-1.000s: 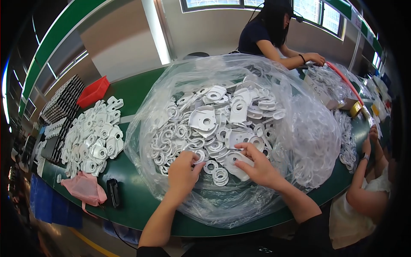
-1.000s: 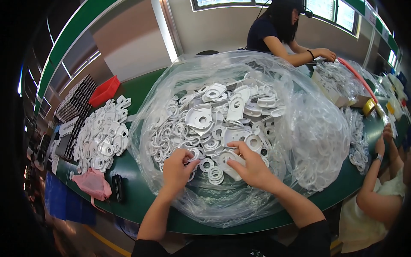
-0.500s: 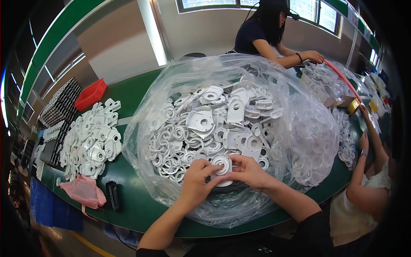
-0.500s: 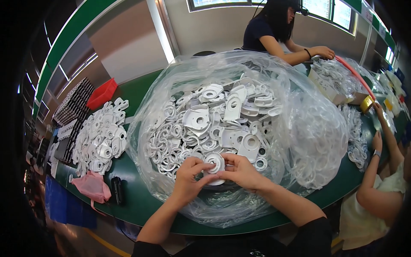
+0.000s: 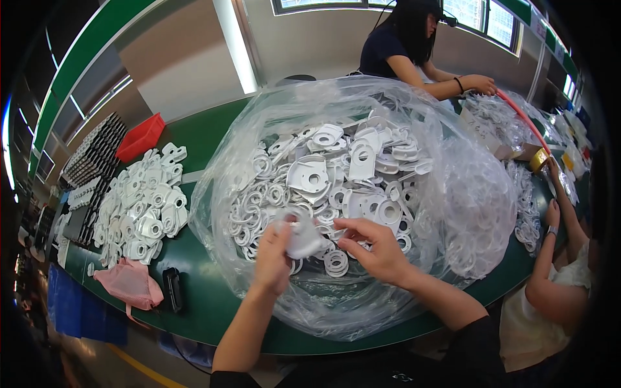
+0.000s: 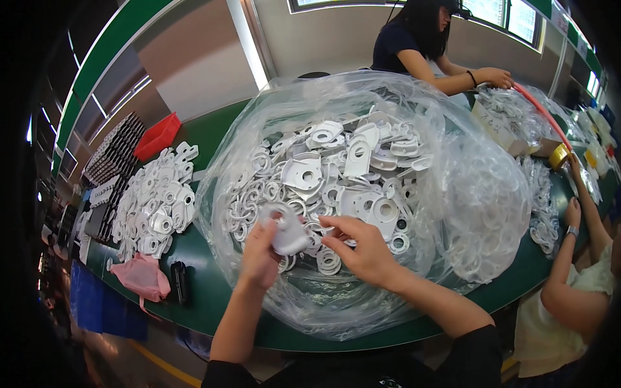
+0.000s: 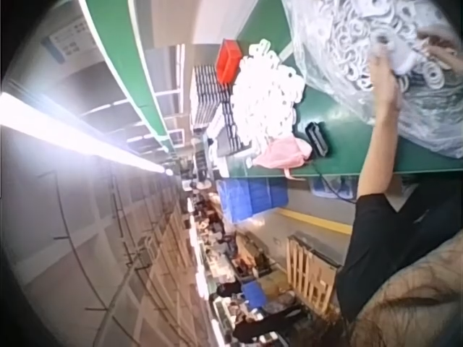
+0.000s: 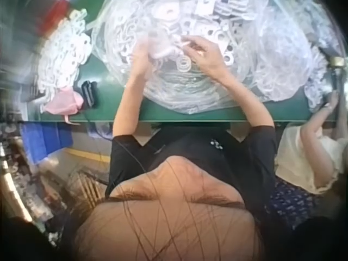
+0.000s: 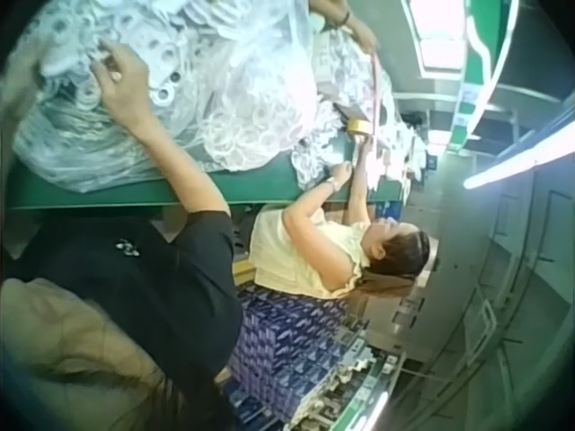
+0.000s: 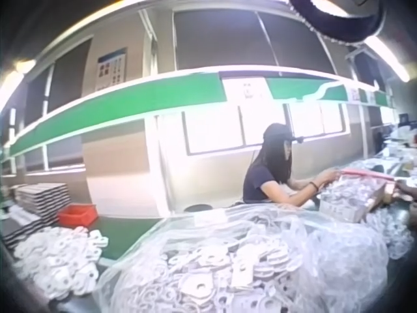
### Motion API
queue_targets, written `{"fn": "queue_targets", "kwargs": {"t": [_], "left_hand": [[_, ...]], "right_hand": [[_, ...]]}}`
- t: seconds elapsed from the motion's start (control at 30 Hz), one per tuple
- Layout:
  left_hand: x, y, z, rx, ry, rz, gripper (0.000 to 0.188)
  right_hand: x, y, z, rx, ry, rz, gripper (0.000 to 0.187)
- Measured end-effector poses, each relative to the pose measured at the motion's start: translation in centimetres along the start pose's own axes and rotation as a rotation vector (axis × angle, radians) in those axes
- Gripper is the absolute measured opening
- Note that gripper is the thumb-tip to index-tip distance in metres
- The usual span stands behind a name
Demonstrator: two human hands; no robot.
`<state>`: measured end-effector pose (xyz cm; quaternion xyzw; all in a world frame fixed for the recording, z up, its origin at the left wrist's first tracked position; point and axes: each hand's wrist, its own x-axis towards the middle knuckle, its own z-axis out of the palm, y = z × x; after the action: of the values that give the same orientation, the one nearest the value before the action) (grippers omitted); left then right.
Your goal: Picking and inspecting small white plastic circular components from a large plastic bag on an assembly line.
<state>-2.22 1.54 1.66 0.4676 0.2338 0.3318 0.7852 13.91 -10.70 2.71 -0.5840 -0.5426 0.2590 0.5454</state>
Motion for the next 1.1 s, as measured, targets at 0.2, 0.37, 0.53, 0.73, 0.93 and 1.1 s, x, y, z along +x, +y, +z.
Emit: {"fn": "queue_targets", "kwargs": {"t": [0.2,0.37,0.53,0.73,0.93,1.1], "left_hand": [[0.8,2.4,-1.9,-0.098,0.182,0.137,0.030],[0.7,1.8,-1.3,-0.246,0.128,0.000,0.025],[0.3,1.4,-1.1,-0.220,0.089,-0.011,0.017],[0.3,1.3,-1.1,-0.189,0.090,0.005,0.017],[0.2,1.4,-0.4,-0.179,0.066,-0.044,0.021],[0.1,0.8,0.2,-0.057,-0.063,-0.058,0.039]], "right_hand": [[0.8,2.2,2.1,-0.582,-0.071,-0.338,0.023],[1.5,3.4,2.5,-0.891,-0.200,-0.293,0.021],[2.4,1.3,0.8,-0.634,-0.078,-0.286,0.016],[3.7,-0.6,-1.6,-0.242,0.103,-0.019,0.011],[4.3,1.5,-2.2,0.239,0.025,0.178,0.013],[4.5,1.9,-1.6,0.357,0.064,0.157,0.014]]}}
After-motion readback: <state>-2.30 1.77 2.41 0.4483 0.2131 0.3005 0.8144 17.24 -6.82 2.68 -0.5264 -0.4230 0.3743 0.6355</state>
